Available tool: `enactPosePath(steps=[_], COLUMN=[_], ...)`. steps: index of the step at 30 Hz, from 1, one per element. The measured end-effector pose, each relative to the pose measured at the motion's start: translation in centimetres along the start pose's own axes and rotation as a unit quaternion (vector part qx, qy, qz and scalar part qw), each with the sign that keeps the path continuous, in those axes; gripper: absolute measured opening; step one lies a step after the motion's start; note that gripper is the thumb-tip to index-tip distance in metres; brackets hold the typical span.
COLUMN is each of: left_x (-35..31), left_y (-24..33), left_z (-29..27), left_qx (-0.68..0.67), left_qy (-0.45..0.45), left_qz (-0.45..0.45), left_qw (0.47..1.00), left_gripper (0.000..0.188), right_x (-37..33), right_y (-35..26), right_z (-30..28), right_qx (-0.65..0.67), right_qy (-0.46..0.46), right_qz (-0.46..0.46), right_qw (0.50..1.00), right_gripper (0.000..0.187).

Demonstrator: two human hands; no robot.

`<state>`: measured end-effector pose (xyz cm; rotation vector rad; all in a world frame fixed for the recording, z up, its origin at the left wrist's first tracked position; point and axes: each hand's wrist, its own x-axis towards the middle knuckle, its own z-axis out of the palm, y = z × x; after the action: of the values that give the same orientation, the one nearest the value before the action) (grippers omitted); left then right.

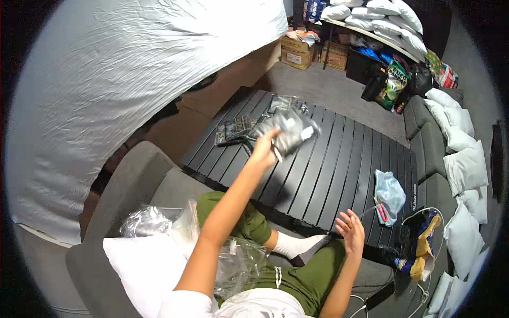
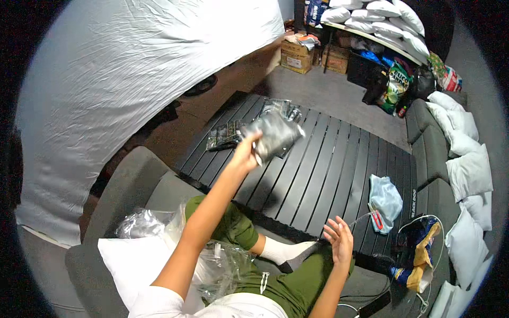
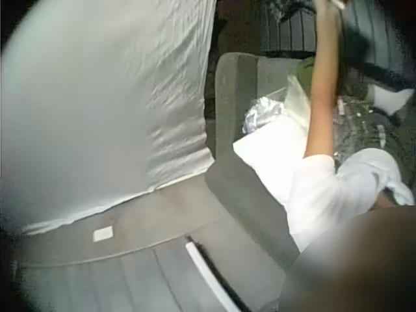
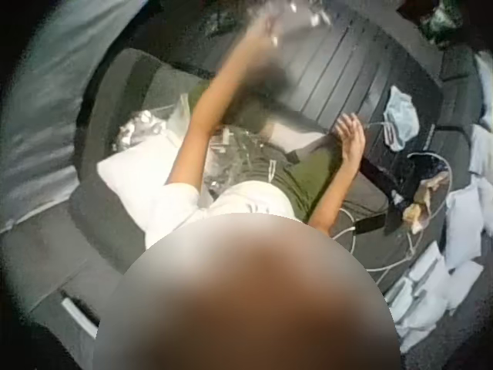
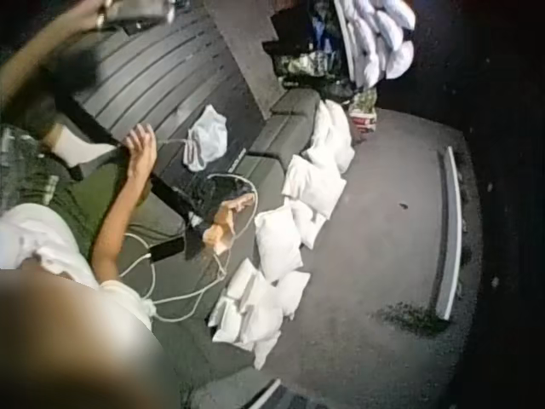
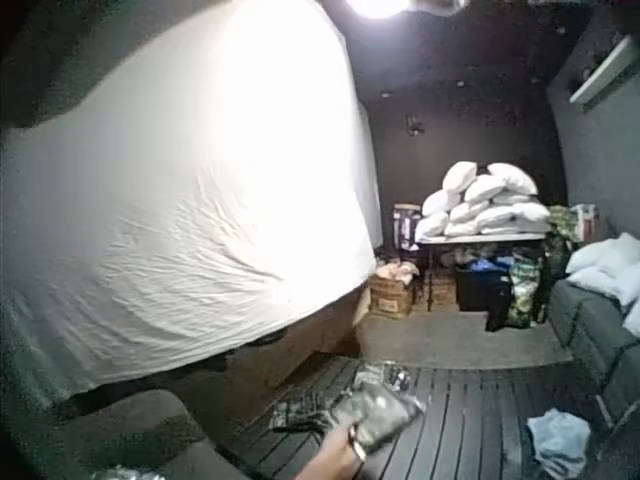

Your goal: Packing fabric items into plastic sleeves and trimming loose threads from a fabric product using scissors.

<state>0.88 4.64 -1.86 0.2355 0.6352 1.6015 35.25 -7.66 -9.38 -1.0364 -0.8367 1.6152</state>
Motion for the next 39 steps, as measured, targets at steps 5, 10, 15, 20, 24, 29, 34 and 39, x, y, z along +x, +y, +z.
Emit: enactPosePath(steps=[5, 10, 15, 20, 24, 29, 34, 39], left_x=[6.5, 1.4, -12.0, -22.0, -25.7, -27.0, -24.8, -18.2], left_y=[4.0, -1.8, 0.4, 7.2, 8.1, 5.6, 1.9, -6.3], left_z=[-1.7, -7.0, -7.3, -8.2, -9.8, -8.4, -6.7, -4.5], left_qx=[-0.089, 0.154, 0.324, 0.494, 0.531, 0.644, 0.69, 0.662], left_qy=[0.117, 0.15, -0.064, 0.084, 0.142, 0.136, 0.046, -0.041], left_qz=[0.075, -0.077, -0.157, 0.023, 0.089, 0.029, 0.05, 0.144], left_qw=[0.986, 0.974, 0.931, 0.865, 0.831, 0.752, 0.721, 0.734], left_gripper=[0.039, 0.066, 0.046, 0.037, 0.032, 0.028, 0.027, 0.032], right_x=[0.4, 0.0, 0.5, 2.1, 1.9, 0.5, -1.0, 3.0], right_y=[1.3, 3.0, 3.5, 4.9, 5.8, 7.8, 8.0, 5.8], right_z=[1.4, 0.9, 0.0, 3.1, 6.4, 8.4, 6.0, 1.8], right_qx=[0.017, 0.017, -0.002, 0.0, -0.026, -0.025, -0.063, -0.1], right_qy=[-0.023, -0.007, 0.01, -0.01, -0.062, -0.093, -0.083, 0.065], right_qz=[0.016, 0.046, 0.058, 0.078, 0.094, 0.133, 0.134, -0.036], right_qw=[0.999, 0.999, 0.998, 0.997, 0.993, 0.986, 0.985, 0.992], right_gripper=[0.042, 0.044, 0.043, 0.04, 0.036, 0.031, 0.026, 0.019])
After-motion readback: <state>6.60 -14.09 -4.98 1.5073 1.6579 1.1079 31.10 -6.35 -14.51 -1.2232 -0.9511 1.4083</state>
